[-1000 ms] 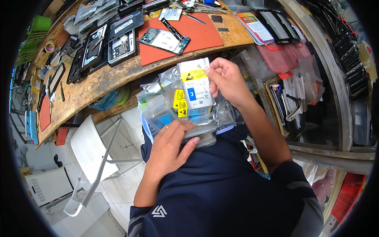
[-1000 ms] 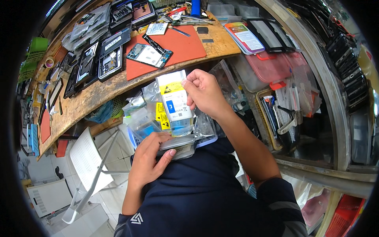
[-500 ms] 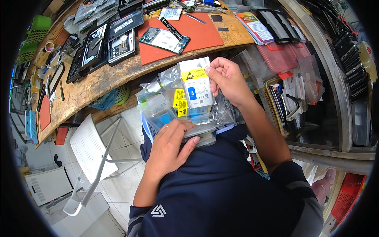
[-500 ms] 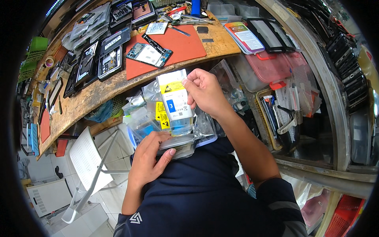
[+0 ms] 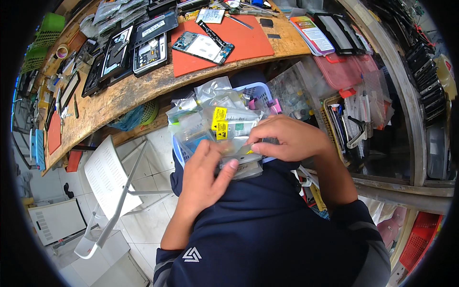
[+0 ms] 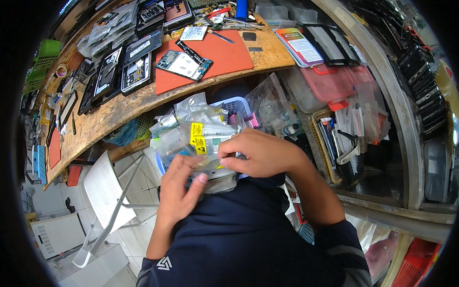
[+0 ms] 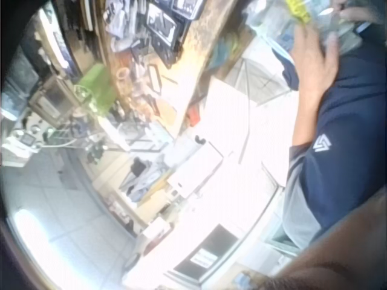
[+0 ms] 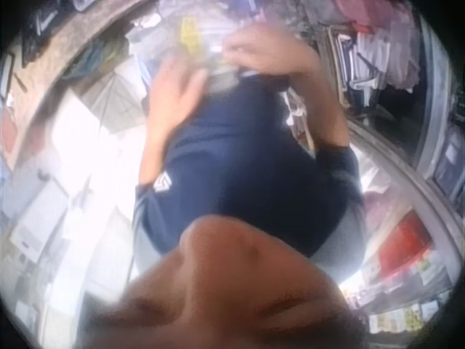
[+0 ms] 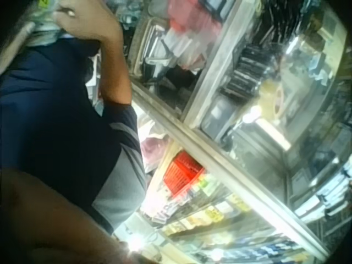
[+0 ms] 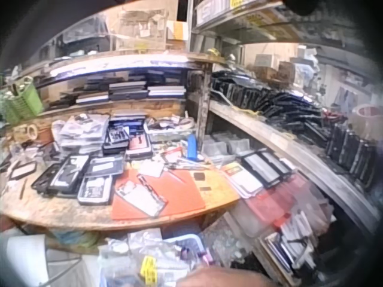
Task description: The person sorts through multiple sealed plastic bags containing electronic components, then picks up a smartphone and a battery, holding them together to compare fit. The person does not open the phone or install the battery during the clip.
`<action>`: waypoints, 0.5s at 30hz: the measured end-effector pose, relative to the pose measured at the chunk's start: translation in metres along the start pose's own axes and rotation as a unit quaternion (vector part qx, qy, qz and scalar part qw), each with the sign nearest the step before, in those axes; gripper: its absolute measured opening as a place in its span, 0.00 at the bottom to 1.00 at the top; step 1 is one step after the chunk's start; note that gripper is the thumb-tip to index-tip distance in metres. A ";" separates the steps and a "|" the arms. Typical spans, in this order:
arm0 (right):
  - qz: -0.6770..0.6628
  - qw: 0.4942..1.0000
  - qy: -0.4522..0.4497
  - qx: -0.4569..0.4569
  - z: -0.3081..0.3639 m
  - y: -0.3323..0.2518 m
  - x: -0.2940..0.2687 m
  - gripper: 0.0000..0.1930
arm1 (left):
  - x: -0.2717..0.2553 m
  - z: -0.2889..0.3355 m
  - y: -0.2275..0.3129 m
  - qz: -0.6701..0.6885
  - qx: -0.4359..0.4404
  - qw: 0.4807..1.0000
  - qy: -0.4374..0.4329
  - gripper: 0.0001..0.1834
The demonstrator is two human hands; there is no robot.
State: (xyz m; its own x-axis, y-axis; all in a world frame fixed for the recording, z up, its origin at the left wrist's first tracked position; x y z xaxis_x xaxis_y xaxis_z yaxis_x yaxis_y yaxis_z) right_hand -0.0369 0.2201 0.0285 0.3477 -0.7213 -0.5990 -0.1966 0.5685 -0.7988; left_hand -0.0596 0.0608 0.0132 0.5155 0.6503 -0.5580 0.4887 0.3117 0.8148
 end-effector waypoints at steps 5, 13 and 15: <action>0.099 0.979 0.175 -0.020 -0.014 0.013 -0.014 0.10 | 0.008 0.001 0.015 -0.101 0.025 0.995 -0.012 0.22; 0.323 0.935 0.147 0.006 -0.043 0.015 0.019 0.14 | 0.010 0.002 0.017 -0.085 0.061 0.994 0.002 0.20; 0.321 0.930 0.180 -0.025 -0.040 0.008 0.014 0.13 | 0.010 0.004 0.014 -0.085 0.050 0.995 -0.001 0.20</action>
Point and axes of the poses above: each hand's wrist, its own z-axis away from the middle knuckle, its own x-axis out of the palm, y = z × x, the point moved 9 cm from there along -z, towards the middle knuckle, and after that the axes turned 3 degrees about z, right-handed, at the moved point
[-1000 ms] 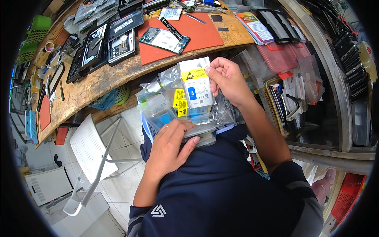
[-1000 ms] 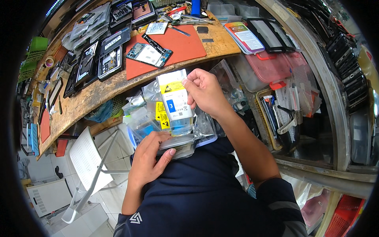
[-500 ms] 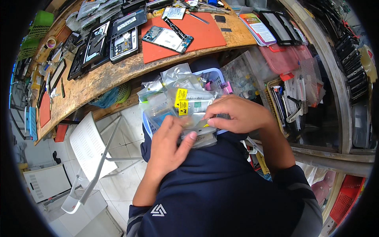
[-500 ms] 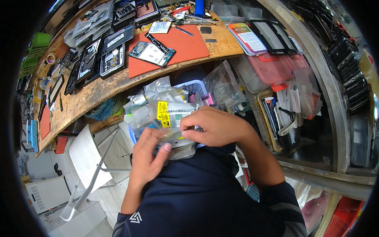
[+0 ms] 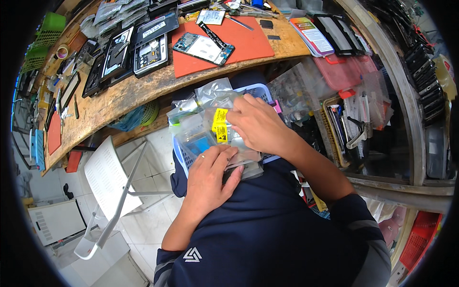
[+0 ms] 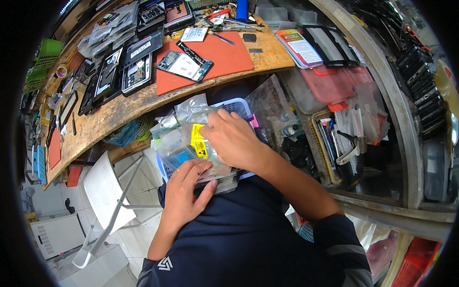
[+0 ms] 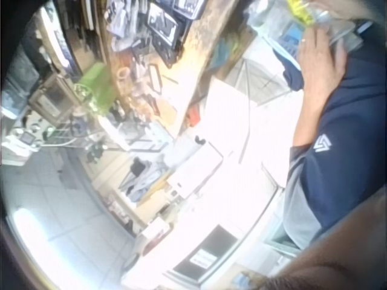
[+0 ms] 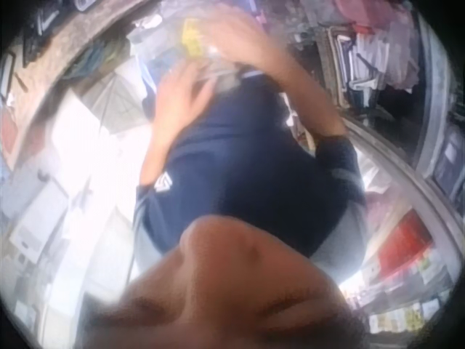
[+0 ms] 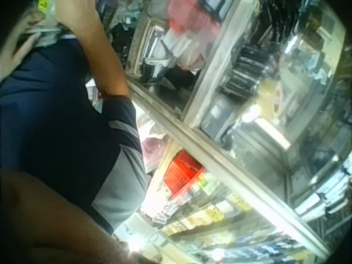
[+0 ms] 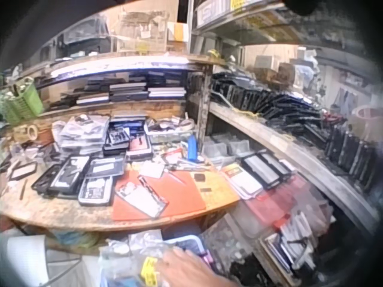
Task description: The person sorts through multiple sealed plastic bags containing electronic components, then picks up a smartphone and a battery, holding them together to compare fit. The person does not open the phone or install the battery during the clip.
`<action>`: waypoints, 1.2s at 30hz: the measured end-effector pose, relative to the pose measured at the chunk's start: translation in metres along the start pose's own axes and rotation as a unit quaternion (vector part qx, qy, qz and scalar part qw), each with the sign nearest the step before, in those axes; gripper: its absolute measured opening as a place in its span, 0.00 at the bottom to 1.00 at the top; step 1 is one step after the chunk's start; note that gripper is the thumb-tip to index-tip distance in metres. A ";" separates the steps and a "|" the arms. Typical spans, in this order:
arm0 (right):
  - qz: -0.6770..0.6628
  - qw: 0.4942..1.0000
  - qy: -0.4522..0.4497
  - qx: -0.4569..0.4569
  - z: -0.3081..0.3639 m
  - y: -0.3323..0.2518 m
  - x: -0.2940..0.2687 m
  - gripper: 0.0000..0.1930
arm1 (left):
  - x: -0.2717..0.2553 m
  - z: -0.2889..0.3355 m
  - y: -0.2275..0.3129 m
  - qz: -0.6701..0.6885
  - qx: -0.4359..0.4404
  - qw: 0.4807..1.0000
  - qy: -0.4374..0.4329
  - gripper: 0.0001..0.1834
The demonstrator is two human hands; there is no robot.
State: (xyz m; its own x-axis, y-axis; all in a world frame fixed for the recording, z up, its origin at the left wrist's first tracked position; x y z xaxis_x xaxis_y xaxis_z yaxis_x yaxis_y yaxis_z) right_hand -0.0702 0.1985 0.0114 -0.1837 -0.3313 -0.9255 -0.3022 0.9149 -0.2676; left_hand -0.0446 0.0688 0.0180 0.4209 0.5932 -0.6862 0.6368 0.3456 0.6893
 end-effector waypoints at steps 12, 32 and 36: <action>-0.287 0.951 -0.028 0.111 -0.007 0.034 -0.027 0.11 | -0.004 0.000 -0.002 0.021 -0.018 1.000 0.005 0.20; -0.326 0.941 -0.084 -0.032 0.019 0.023 -0.033 0.13 | -0.018 -0.004 0.008 -0.026 0.015 0.997 0.065 0.19; -0.379 0.903 -0.204 -0.019 0.026 0.012 -0.022 0.13 | -0.010 0.000 0.004 0.019 0.066 0.997 0.026 0.21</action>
State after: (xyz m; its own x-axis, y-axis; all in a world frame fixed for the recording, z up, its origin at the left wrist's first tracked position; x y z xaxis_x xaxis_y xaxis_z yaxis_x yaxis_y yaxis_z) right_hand -0.0455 0.2228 0.0218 0.4461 -0.7394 -0.5044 -0.2306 0.4495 -0.8630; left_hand -0.0462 0.0646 0.0273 0.4146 0.6425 -0.6444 0.7022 0.2245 0.6756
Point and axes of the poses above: each hand's wrist, its own z-axis away from the middle knuckle, its own x-axis out of the palm, y = z × x, the point moved 9 cm from there along -z, towards the middle knuckle, and after that the axes turned 3 degrees about z, right-handed, at the moved point
